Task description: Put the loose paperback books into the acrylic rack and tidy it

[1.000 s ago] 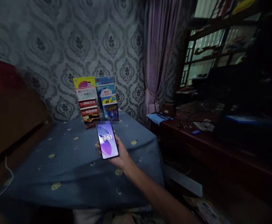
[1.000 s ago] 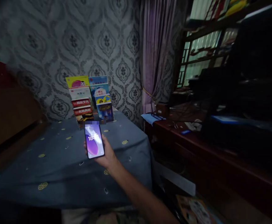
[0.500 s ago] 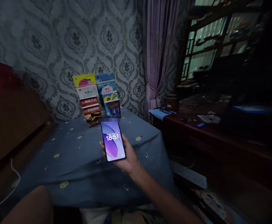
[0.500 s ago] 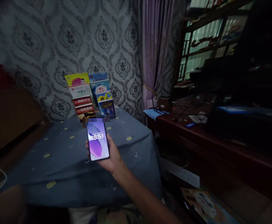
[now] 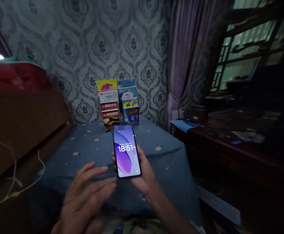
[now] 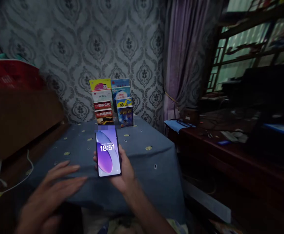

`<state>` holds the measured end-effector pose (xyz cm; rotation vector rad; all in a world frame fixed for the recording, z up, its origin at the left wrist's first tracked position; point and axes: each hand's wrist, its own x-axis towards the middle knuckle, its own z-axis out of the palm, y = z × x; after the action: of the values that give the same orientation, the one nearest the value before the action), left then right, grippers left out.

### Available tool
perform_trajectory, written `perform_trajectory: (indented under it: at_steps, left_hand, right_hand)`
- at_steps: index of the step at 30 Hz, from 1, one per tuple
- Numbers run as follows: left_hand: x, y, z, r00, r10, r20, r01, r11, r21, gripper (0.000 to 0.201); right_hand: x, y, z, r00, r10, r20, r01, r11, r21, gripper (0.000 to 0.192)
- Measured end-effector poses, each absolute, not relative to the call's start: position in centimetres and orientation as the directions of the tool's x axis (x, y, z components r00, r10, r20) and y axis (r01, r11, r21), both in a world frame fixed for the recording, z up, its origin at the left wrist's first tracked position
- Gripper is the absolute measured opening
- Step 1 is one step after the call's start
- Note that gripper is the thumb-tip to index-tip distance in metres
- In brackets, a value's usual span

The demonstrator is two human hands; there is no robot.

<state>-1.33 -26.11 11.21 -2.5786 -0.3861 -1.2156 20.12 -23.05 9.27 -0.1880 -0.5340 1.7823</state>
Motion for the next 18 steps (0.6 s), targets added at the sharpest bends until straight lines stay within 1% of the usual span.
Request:
perform_trajectory:
  at_steps: [3,6,9,11,14,16,18]
  left_hand:
    - [-0.8,-24.3,10.4,0.672,0.067,0.738,0.314,-0.928,-0.202,0.046]
    - [-0.9,-23.2,9.7,0.700,0.079,0.710,0.316,-0.926,-0.209,0.049]
    - [-1.1,-22.1,9.3,0.685,0.118,0.719,0.352,-0.918,-0.185,0.050]
    - [-1.1,-21.3,9.5,0.613,0.169,0.772,0.441,-0.883,-0.158,0.048]
    - [-1.0,-20.8,10.4,0.430,0.242,0.870,0.589,-0.805,-0.067,0.048]
    - [-0.8,-21.0,11.1,0.326,0.245,0.913,0.608,-0.794,-0.004,0.048]
    - [-0.5,-21.6,11.2,0.290,0.228,0.929,0.577,-0.816,0.020,0.047]
  right_hand:
    - [18.9,-23.4,9.3,-0.296,0.946,0.132,-0.852,-0.199,-0.485,0.041]
    - [17.7,-23.5,9.2,-0.299,0.949,0.096,-0.847,-0.217,-0.485,0.035]
    - [16.8,-23.6,8.9,-0.296,0.954,0.050,-0.860,-0.244,-0.449,0.028]
    - [16.5,-23.6,8.5,-0.306,0.951,0.036,-0.862,-0.261,-0.435,0.028]
    - [16.4,-23.8,8.0,-0.371,0.928,0.022,-0.822,-0.317,-0.473,0.035]
    - [16.5,-24.0,7.7,-0.389,0.921,0.008,-0.796,-0.331,-0.507,0.041]
    - [16.8,-24.1,7.6,-0.376,0.927,-0.004,-0.789,-0.322,-0.524,0.045]
